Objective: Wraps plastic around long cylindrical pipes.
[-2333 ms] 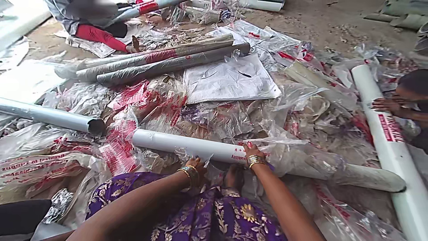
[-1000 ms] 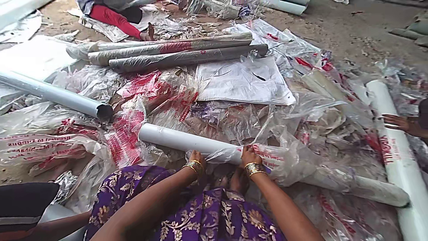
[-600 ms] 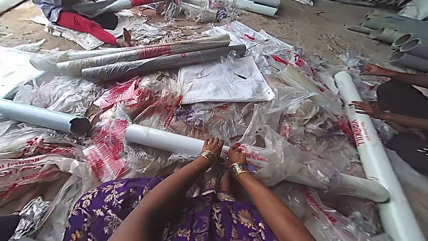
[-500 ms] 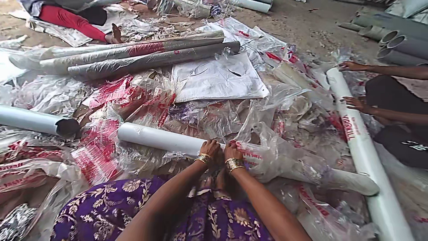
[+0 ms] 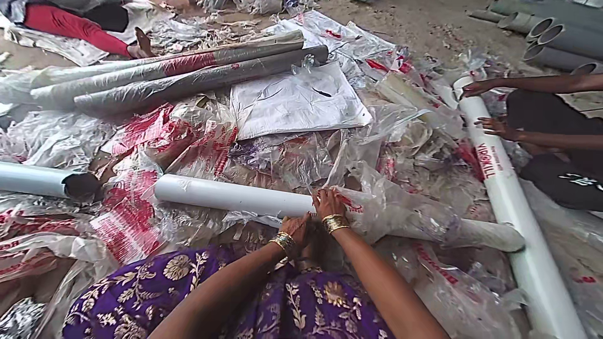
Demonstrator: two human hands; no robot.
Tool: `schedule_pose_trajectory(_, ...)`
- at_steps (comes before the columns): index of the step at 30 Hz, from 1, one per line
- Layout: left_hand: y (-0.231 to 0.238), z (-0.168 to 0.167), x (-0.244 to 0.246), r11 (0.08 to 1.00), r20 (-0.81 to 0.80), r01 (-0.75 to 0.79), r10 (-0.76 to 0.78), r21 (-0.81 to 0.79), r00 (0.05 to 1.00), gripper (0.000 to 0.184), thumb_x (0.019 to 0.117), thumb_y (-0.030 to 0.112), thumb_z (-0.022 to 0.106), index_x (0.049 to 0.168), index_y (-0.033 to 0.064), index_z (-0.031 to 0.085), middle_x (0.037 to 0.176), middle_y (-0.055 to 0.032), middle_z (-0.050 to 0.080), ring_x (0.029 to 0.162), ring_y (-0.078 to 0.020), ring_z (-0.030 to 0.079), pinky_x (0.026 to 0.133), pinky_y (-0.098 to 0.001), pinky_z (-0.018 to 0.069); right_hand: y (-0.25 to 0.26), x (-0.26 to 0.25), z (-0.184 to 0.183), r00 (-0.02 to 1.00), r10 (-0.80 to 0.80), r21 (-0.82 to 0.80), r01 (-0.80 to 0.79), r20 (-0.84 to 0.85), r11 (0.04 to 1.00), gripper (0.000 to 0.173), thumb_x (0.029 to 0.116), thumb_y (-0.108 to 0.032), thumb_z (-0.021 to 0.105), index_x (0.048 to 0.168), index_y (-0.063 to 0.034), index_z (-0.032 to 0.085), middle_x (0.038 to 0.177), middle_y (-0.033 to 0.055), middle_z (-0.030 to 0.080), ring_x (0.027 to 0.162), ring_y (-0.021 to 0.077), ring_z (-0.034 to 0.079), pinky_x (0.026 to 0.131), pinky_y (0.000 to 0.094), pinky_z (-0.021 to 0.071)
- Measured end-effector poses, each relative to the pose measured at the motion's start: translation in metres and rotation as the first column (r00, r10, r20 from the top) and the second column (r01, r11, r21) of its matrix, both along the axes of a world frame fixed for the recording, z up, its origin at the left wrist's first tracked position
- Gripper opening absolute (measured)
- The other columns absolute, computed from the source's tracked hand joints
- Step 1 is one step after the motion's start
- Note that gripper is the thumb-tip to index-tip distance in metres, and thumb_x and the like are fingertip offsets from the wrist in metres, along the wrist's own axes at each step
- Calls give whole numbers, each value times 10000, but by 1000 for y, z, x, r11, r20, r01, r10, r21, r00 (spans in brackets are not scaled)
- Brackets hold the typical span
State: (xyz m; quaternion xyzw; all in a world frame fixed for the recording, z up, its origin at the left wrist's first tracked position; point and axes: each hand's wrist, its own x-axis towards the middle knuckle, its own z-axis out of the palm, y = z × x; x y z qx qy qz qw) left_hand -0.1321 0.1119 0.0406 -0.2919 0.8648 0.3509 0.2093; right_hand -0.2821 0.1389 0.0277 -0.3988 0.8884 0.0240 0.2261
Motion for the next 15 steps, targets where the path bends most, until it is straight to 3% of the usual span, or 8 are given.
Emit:
schedule_pose_trajectory(2, 16, -12, 17, 989, 133, 142, -144, 28, 981, 497, 1104, 280, 440, 1529, 24, 413, 1292, -279, 659, 1269, -438, 604, 1161, -625, 330, 5, -1, -3, 998, 44, 16, -43, -47, 999, 639, 1091, -527, 372, 1478, -37, 508, 1509, 250, 500, 1234, 438, 622, 965, 595, 512)
schedule_pose_trajectory(4, 18, -20, 34, 963, 219, 270, -270, 30, 938, 431, 1098, 192, 442, 1496, 29, 467, 1291, -283, 658, 1250, -458, 608, 1148, -630, 340, 8, -3, -4, 996, 57, 18, -56, -70, 998, 655, 1083, -539, 375, 1477, -33, 510, 1499, 258, 503, 1212, 436, 634, 956, 584, 518)
schedule_pose_trajectory(7, -4, 2, 50, 947, 222, 313, -323, 79, 920, 415, 1089, 272, 490, 1455, 83, 543, 1288, -272, 662, 1239, -469, 609, 1110, -641, 387, 9, -1, -6, 996, 47, 21, -45, -81, 999, 648, 1081, -534, 374, 1482, -42, 508, 1513, 270, 482, 1204, 447, 636, 941, 587, 526)
schedule_pose_trajectory(9, -28, 23, 65, 966, 128, 244, -254, 86, 959, 439, 1084, 306, 510, 1450, 67, 538, 1296, -278, 653, 1233, -470, 615, 1065, -647, 434, 7, -1, -5, 995, 38, 25, -36, -91, 999, 635, 1082, -523, 374, 1474, -45, 522, 1518, 277, 475, 1195, 451, 640, 936, 588, 529)
schedule_pose_trajectory(12, -54, 31, 93, 998, -127, -22, 29, 58, 991, 631, 1022, 262, 641, 1559, 40, 395, 1404, -311, 541, 1283, -452, 569, 1107, -570, 440, 3, -3, -3, 994, 40, 48, -36, -98, 998, 618, 1087, -504, 361, 1455, -40, 536, 1536, 285, 457, 1191, 450, 646, 932, 580, 534)
schedule_pose_trajectory(15, -53, 26, 88, 975, -74, -193, 186, -110, 980, 805, 968, 359, 701, 1616, 92, 304, 1504, -280, 457, 1308, -449, 543, 1076, -546, 478, 2, -2, -3, 996, 33, 50, -29, -82, 998, 620, 1087, -500, 358, 1459, -35, 532, 1538, 284, 453, 1206, 457, 635, 944, 586, 529)
